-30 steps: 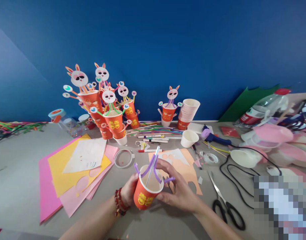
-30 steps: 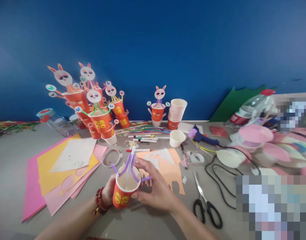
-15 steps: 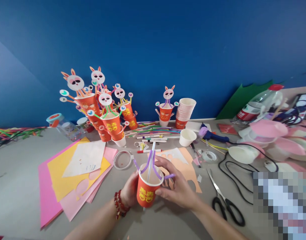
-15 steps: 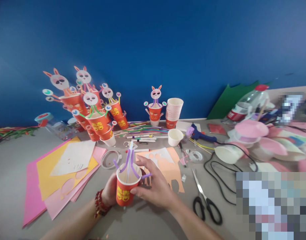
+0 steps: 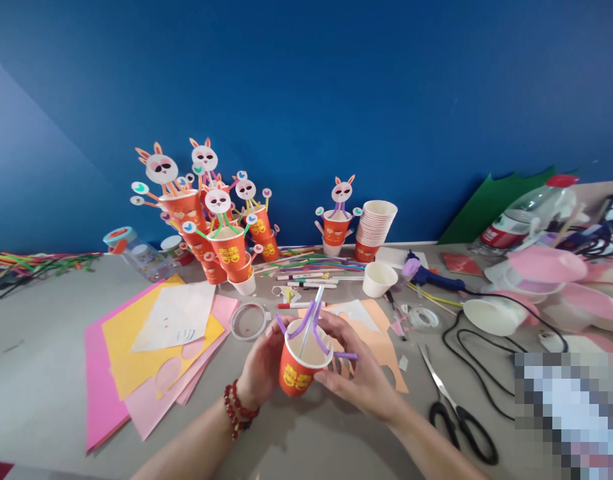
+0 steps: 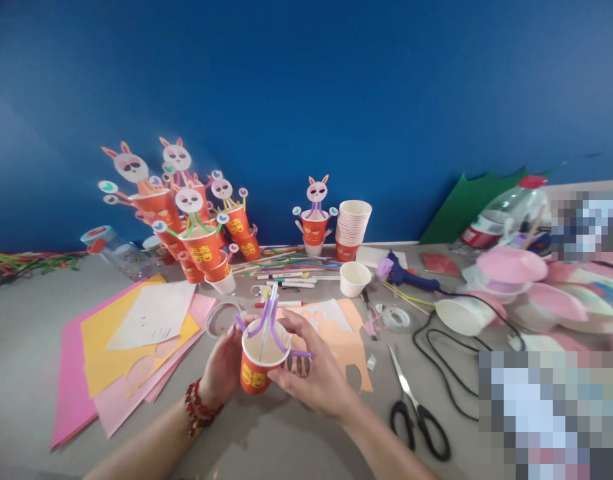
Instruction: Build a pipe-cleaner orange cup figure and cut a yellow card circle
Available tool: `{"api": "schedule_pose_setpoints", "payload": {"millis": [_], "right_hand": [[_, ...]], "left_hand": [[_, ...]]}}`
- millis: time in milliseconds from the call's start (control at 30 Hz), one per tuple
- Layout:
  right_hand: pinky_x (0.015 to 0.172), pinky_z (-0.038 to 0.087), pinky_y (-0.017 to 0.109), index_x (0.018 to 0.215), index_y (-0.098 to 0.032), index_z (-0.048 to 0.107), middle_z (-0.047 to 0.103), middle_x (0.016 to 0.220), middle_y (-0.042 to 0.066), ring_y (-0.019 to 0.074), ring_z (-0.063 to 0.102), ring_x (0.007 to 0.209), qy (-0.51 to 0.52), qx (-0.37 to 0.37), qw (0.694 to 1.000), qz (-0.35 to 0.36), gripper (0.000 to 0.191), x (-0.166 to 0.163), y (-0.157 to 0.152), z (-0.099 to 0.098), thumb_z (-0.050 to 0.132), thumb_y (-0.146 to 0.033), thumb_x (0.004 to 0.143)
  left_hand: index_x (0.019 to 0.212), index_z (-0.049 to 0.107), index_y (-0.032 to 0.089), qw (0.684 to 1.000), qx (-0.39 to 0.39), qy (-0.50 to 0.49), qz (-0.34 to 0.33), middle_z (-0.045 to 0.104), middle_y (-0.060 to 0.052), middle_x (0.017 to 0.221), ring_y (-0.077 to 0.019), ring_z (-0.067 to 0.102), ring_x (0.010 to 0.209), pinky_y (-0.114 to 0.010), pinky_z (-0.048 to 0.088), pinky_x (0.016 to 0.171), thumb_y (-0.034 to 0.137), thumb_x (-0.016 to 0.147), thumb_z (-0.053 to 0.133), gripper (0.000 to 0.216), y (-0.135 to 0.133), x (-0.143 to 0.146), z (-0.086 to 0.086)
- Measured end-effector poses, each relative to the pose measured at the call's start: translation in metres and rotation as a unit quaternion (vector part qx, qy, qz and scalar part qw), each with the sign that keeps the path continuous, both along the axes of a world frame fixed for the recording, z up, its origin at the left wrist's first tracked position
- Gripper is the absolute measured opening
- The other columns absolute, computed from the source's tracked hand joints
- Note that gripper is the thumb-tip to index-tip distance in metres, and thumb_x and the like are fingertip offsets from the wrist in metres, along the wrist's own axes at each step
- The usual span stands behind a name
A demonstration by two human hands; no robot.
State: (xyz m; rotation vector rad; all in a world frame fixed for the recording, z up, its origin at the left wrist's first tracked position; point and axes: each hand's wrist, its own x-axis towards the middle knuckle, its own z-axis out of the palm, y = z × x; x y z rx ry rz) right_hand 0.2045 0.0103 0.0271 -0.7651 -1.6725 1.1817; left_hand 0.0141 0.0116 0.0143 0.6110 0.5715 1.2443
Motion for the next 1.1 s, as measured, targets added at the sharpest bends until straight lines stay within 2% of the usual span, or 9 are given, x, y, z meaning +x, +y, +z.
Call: {"api": "schedule_pose_setpoints", "payload": {"millis": [133,200,300,400,500,633,833,1100], "right_hand": [[0.106,0.045,0.044,0.139,-0.027,0.043,0.048,0.143,0.012,0.0290,0.050,0.130,-0.002,-0.001,1.000,0.001,0.063,0.001,0.001,0.001,0.071,-0.034,0.084],[0.105,0.046,0.044,0.140,-0.027,0.042,0.048,0.143,0.012,0.0293,0.051,0.129,-0.016,-0.003,1.000,-0.014,0.064,0.001,0.001,0.000,0.073,-0.035,0.084],[0.101,0.049,0.043,0.140,-0.028,0.042,0.052,0.139,0.012,0.0284,0.054,0.124,-0.027,-0.002,0.999,-0.027,0.066,0.002,0.001,-0.002,0.074,-0.036,0.083],[0.097,0.051,0.040,0.141,-0.030,0.042,0.056,0.132,0.011,0.0260,0.058,0.117,-0.032,0.035,0.999,-0.022,0.065,0.005,0.004,0.003,0.074,-0.032,0.084],[0.095,0.051,0.038,0.131,-0.030,0.054,0.059,0.124,0.009,0.0247,0.059,0.113,-0.046,0.106,0.993,-0.036,0.050,0.009,0.009,0.009,0.073,-0.026,0.084],[0.092,0.051,0.035,0.112,-0.027,0.067,0.060,0.112,0.008,0.0226,0.061,0.106,-0.044,0.174,0.983,-0.023,0.029,0.014,0.014,0.013,0.071,-0.019,0.085],[0.087,0.051,0.033,0.105,-0.025,0.069,0.061,0.108,0.007,0.0209,0.062,0.100,-0.030,0.192,0.981,0.005,0.023,0.016,0.012,0.011,0.067,-0.014,0.086],[0.084,0.049,0.035,0.099,-0.023,0.067,0.064,0.099,0.006,0.0205,0.062,0.094,-0.042,0.195,0.979,0.031,0.016,0.018,0.014,0.012,0.066,-0.013,0.086]], "left_hand": [[0.124,0.064,0.019,0.998,0.054,0.045,-0.006,0.065,-0.011,0.127,-0.0341,0.055,0.123,-0.041,0.041,0.105,0.049,0.081,0.070,0.052,-0.007,-0.001,-0.001],[0.128,0.061,0.020,0.995,0.068,0.068,-0.013,0.064,-0.011,0.130,-0.0349,0.052,0.126,-0.041,0.040,0.106,0.046,0.078,0.075,0.058,-0.010,-0.002,-0.005],[0.127,0.063,0.022,0.995,0.052,0.083,-0.005,0.066,-0.010,0.128,-0.0328,0.055,0.124,-0.038,0.043,0.103,0.041,0.079,0.076,0.053,-0.012,-0.003,-0.012],[0.119,0.069,0.021,0.995,0.029,0.091,0.037,0.069,-0.008,0.121,-0.0289,0.061,0.117,-0.033,0.048,0.097,0.042,0.081,0.073,0.043,-0.010,-0.004,-0.018],[0.114,0.071,0.021,0.992,0.024,0.106,0.060,0.072,-0.006,0.114,-0.0251,0.065,0.106,-0.031,0.050,0.092,0.041,0.083,0.072,0.037,-0.007,-0.006,-0.021],[0.118,0.069,0.021,0.993,0.033,0.109,0.042,0.073,-0.007,0.112,-0.0249,0.068,0.097,-0.033,0.053,0.087,0.047,0.084,0.069,0.043,-0.007,-0.007,-0.022],[0.118,0.070,0.022,0.988,0.060,0.134,0.045,0.073,-0.007,0.118,-0.0240,0.067,0.108,-0.030,0.050,0.095,0.045,0.084,0.070,0.041,-0.009,-0.009,-0.020],[0.117,0.071,0.022,0.985,0.084,0.146,0.028,0.074,-0.007,0.115,-0.0232,0.068,0.104,-0.028,0.053,0.090,0.047,0.081,0.073,0.044,-0.008,-0.009,-0.010]]}}
